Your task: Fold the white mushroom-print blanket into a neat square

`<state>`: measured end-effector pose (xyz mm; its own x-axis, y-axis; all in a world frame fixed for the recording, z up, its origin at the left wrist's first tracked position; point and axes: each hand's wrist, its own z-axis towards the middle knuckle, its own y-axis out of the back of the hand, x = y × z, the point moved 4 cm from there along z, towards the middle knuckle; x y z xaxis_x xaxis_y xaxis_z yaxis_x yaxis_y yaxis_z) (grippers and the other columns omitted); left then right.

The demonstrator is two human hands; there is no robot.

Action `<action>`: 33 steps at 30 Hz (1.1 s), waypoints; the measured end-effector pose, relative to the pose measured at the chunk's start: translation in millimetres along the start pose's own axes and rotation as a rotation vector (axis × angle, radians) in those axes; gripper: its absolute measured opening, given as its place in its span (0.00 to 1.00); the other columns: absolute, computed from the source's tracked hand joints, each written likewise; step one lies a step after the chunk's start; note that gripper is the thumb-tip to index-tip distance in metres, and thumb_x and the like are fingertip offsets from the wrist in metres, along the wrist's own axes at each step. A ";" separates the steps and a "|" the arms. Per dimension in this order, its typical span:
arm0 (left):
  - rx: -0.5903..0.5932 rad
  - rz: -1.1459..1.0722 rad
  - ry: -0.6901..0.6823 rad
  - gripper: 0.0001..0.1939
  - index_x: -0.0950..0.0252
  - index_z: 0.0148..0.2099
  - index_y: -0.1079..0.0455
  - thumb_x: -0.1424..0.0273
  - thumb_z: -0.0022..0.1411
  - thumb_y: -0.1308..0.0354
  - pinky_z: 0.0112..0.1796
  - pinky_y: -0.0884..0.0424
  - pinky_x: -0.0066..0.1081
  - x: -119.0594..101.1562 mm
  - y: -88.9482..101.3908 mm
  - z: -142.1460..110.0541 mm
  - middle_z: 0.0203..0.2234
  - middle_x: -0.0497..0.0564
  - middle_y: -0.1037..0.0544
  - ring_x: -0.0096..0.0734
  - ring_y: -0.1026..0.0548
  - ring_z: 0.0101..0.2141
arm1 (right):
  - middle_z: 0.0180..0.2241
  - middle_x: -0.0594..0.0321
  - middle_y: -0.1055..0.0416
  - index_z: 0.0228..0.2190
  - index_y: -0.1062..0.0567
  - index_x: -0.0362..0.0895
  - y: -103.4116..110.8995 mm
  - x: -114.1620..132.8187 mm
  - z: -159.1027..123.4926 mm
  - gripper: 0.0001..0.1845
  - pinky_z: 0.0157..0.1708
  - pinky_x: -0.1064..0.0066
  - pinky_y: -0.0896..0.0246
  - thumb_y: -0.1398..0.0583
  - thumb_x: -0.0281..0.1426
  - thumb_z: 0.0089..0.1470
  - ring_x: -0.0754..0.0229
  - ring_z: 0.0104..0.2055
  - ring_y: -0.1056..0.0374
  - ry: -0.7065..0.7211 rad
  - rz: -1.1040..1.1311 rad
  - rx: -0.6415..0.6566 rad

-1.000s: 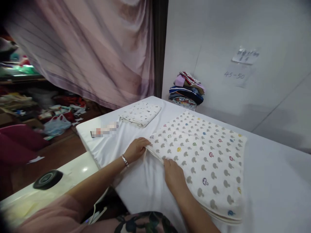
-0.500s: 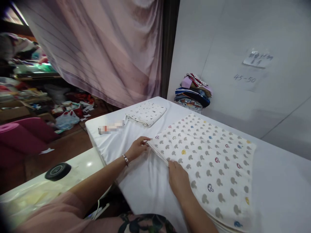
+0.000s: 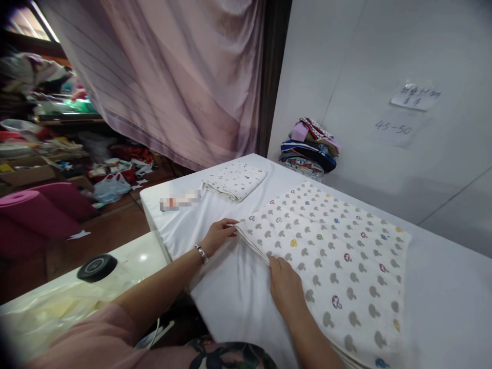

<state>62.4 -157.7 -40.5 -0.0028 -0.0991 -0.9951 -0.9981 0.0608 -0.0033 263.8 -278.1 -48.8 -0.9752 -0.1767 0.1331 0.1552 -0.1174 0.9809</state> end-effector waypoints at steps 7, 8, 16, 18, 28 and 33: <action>-0.078 0.629 -0.426 0.09 0.65 0.34 0.31 0.78 0.49 0.49 0.33 0.33 0.28 -12.2 0.0 -5.3 0.26 0.47 0.27 0.26 0.30 0.28 | 0.38 0.56 0.32 0.47 0.33 0.42 0.4 1.0 -1.2 0.17 0.35 0.69 0.40 0.54 0.27 0.59 0.57 0.39 0.34 0.026 -0.014 -0.024; -0.083 0.712 -0.493 0.10 0.65 0.34 0.31 0.78 0.49 0.50 0.34 0.34 0.28 -14.1 -1.3 -7.7 0.27 0.48 0.28 0.27 0.30 0.29 | 0.38 0.56 0.32 0.47 0.33 0.42 -0.4 0.7 -1.2 0.17 0.35 0.69 0.40 0.54 0.27 0.59 0.57 0.39 0.34 0.032 -0.020 -0.020; -0.104 0.887 -0.469 0.13 0.62 0.36 0.34 0.80 0.49 0.52 0.31 0.37 0.26 -15.0 -2.1 -15.7 0.35 0.47 0.29 0.26 0.32 0.28 | 0.38 0.56 0.32 0.49 0.34 0.43 -1.2 1.2 -1.1 0.19 0.34 0.71 0.40 0.53 0.25 0.58 0.58 0.39 0.34 0.052 -0.041 -0.006; -0.090 0.910 -0.463 0.14 0.61 0.37 0.34 0.80 0.49 0.53 0.31 0.37 0.26 -14.5 -2.8 -17.7 0.38 0.46 0.30 0.25 0.32 0.27 | 0.39 0.55 0.32 0.50 0.34 0.43 -1.6 1.5 -1.5 0.19 0.34 0.70 0.39 0.53 0.25 0.58 0.57 0.39 0.34 0.049 -0.051 -0.013; 0.230 0.923 -0.522 0.15 0.62 0.30 0.29 0.82 0.48 0.55 0.36 0.34 0.27 -14.4 0.3 -17.6 0.43 0.46 0.31 0.25 0.29 0.32 | 0.41 0.54 0.31 0.51 0.34 0.43 -11.9 -1.3 -2.5 0.25 0.36 0.68 0.36 0.54 0.19 0.52 0.57 0.40 0.33 0.076 -0.032 -0.049; 0.351 0.918 -0.550 0.16 0.63 0.32 0.29 0.83 0.47 0.54 0.41 0.34 0.27 -11.8 3.9 -16.6 0.43 0.49 0.32 0.26 0.28 0.36 | 0.43 0.55 0.30 0.50 0.33 0.45 -19.5 -4.3 -3.0 0.28 0.37 0.67 0.35 0.53 0.17 0.49 0.57 0.40 0.32 0.070 -0.028 -0.099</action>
<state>57.5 -172.8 -27.1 -0.6140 0.5730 -0.5428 -0.5591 0.1697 0.8115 265.5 -278.0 -68.9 -0.9666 -0.2391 0.0919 0.1459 -0.2190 0.9648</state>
